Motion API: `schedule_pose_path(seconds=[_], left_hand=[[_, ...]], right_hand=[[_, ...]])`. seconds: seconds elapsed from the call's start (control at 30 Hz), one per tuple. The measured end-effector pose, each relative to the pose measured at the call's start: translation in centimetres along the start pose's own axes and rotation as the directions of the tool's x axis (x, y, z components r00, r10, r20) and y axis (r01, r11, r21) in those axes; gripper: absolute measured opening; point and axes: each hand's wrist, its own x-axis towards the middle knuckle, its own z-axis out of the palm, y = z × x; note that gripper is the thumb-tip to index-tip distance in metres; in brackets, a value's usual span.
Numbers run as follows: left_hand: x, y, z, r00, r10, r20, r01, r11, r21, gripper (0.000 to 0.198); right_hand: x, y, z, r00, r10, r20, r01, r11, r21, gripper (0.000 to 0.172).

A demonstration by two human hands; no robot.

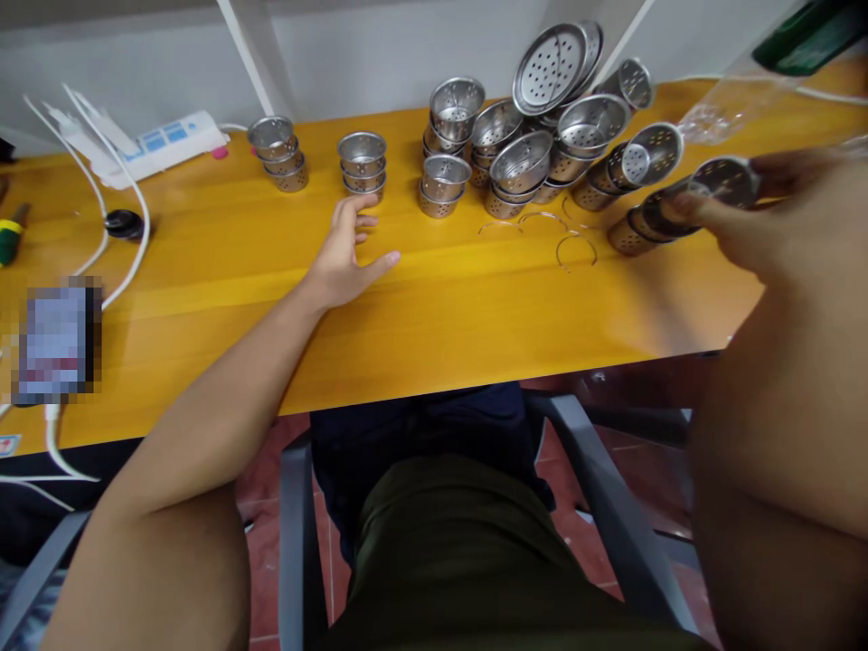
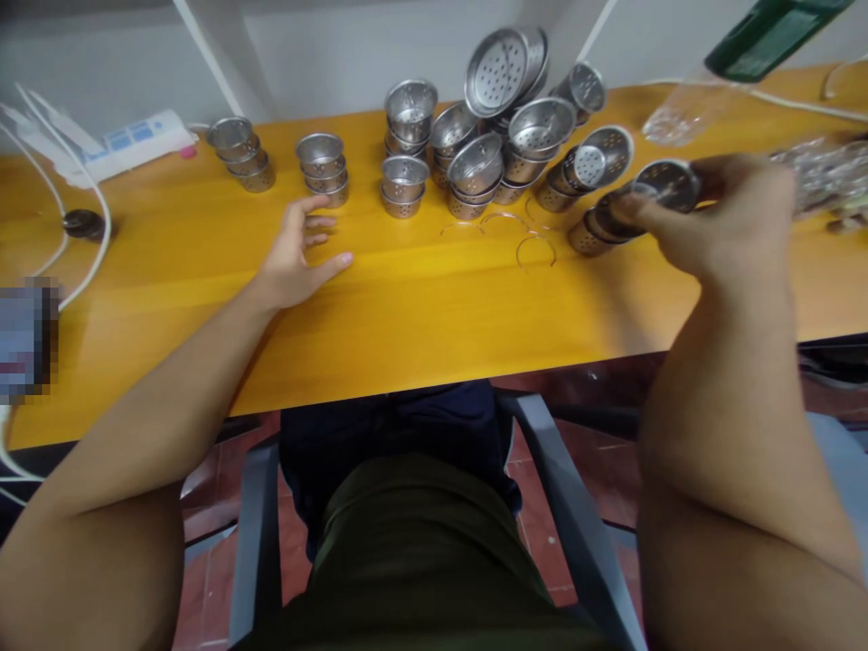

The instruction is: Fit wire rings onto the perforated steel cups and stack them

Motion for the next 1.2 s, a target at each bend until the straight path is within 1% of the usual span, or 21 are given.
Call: schedule_pose_path(seconds=[0.1, 0.23, 0.33, 0.43, 0.57, 0.6, 0.63, 0.7, 0.73, 0.77, 0.8, 0.83, 0.87, 0.9, 0.93, 0.97, 1.0, 1.03, 1.07, 1.13, 1.2], left_hand=[[-0.1, 0.2, -0.2, 1.0, -0.029, -0.008, 0.029, 1.0, 0.006, 0.101], [-0.2, 0.7, -0.4, 0.999, -0.042, -0.014, 0.043, 0.999, 0.016, 0.097], [-0.2, 1.1, -0.6, 0.999, -0.029, -0.018, 0.029, 0.999, 0.03, 0.094], [-0.2, 1.2, -0.7, 1.0, -0.017, -0.02, 0.018, 0.999, 0.041, 0.092], [-0.1, 1.2, -0.9, 1.0, -0.006, -0.016, 0.007, 0.998, 0.055, 0.089], [0.0, 1.2, -0.9, 1.0, -0.005, -0.018, 0.006, 0.998, 0.057, 0.088], [0.0, 1.1, -0.9, 1.0, -0.005, -0.021, 0.006, 0.998, 0.058, 0.088], [0.0, 1.1, -0.9, 1.0, -0.011, -0.028, 0.013, 0.998, 0.06, 0.088], [0.1, 1.0, -1.0, 0.999, -0.017, -0.031, 0.019, 0.998, 0.061, 0.087], [0.1, 0.9, -1.0, 0.999, -0.026, -0.035, 0.028, 0.998, 0.062, 0.087], [0.1, 0.8, -1.0, 0.998, -0.039, -0.041, 0.041, 0.997, 0.062, 0.087], [0.1, 0.5, -1.0, 0.997, -0.055, -0.048, 0.058, 0.996, 0.061, 0.087], [0.1, 0.2, -0.9, 0.996, -0.073, -0.059, 0.076, 0.995, 0.059, 0.088], [0.2, -0.2, -0.9, 0.993, -0.091, -0.076, 0.096, 0.994, 0.055, 0.089], [0.2, -0.6, -0.9, 0.989, -0.109, -0.099, 0.114, 0.992, 0.05, 0.091], [0.3, -1.2, -0.9, 0.985, -0.124, -0.123, 0.13, 0.991, 0.045, 0.094], [0.3, -1.7, -0.9, 0.979, -0.136, -0.149, 0.143, 0.989, 0.039, 0.097], [0.4, -2.3, -1.0, 0.974, -0.146, -0.172, 0.154, 0.988, 0.033, 0.1], [0.4, -2.8, -1.1, 0.97, -0.153, -0.19, 0.161, 0.987, 0.026, 0.104], [0.4, -3.5, -1.4, 0.965, -0.161, -0.208, 0.167, 0.986, 0.011, 0.111], [0.3, -3.9, -1.8, 0.964, -0.165, -0.21, 0.168, 0.986, -0.001, 0.12]], right_hand=[[-0.9, -1.6, 0.0, 0.99, 0.096, 0.104, -0.101, 0.994, 0.039, 0.079], [-1.5, -4.5, -2.0, 0.978, 0.103, 0.18, -0.105, 0.994, 0.005, 0.047], [-1.4, -6.0, -3.3, 0.956, 0.144, 0.254, -0.145, 0.989, -0.014, 0.033], [-0.9, -6.2, -3.6, 0.945, 0.177, 0.275, -0.175, 0.984, -0.031, 0.029], [0.3, -4.7, -3.1, 0.938, 0.163, 0.306, -0.145, 0.986, -0.079, 0.027], [0.6, -4.3, -3.0, 0.934, 0.161, 0.318, -0.133, 0.985, -0.108, 0.029], [0.8, -4.0, -2.8, 0.93, 0.16, 0.33, -0.122, 0.984, -0.133, 0.038], [1.0, -3.6, -2.4, 0.944, 0.139, 0.3, -0.103, 0.986, -0.134, 0.077], [0.9, -3.7, -2.1, 0.968, 0.107, 0.229, -0.083, 0.99, -0.113, 0.098], [0.7, -3.9, -1.7, 0.992, 0.054, 0.114, -0.045, 0.995, -0.084, 0.113], [0.3, -4.3, -1.3, 0.999, -0.03, -0.018, 0.029, 0.999, -0.044, 0.116], [-0.3, -5.1, -0.8, 0.98, -0.137, -0.147, 0.14, 0.99, 0.01, 0.106], [-1.1, -6.1, -0.3, 0.939, -0.246, -0.24, 0.267, 0.962, 0.061, 0.086], [-2.1, -7.4, 0.2, 0.887, -0.376, -0.268, 0.422, 0.896, 0.138, 0.065], [-3.2, -9.0, 0.9, 0.837, -0.468, -0.282, 0.535, 0.808, 0.248, 0.04], [-4.2, -11.0, 1.7, 0.81, -0.556, -0.188, 0.586, 0.747, 0.315, 0.026], [-5.2, -13.2, 2.7, 0.75, -0.651, -0.114, 0.631, 0.655, 0.415, 0.027], [-6.0, -15.7, 3.8, 0.675, -0.734, -0.078, 0.643, 0.534, 0.549, 0.038], [-6.6, -18.3, 5.2, 0.62, -0.784, -0.03, 0.605, 0.454, 0.654, 0.049], [-6.9, -23.7, 8.6, 0.569, -0.822, 0.015, 0.54, 0.387, 0.748, 0.066], [-6.3, -28.6, 12.4, 0.552, -0.832, 0.06, 0.506, 0.391, 0.769, 0.077]])
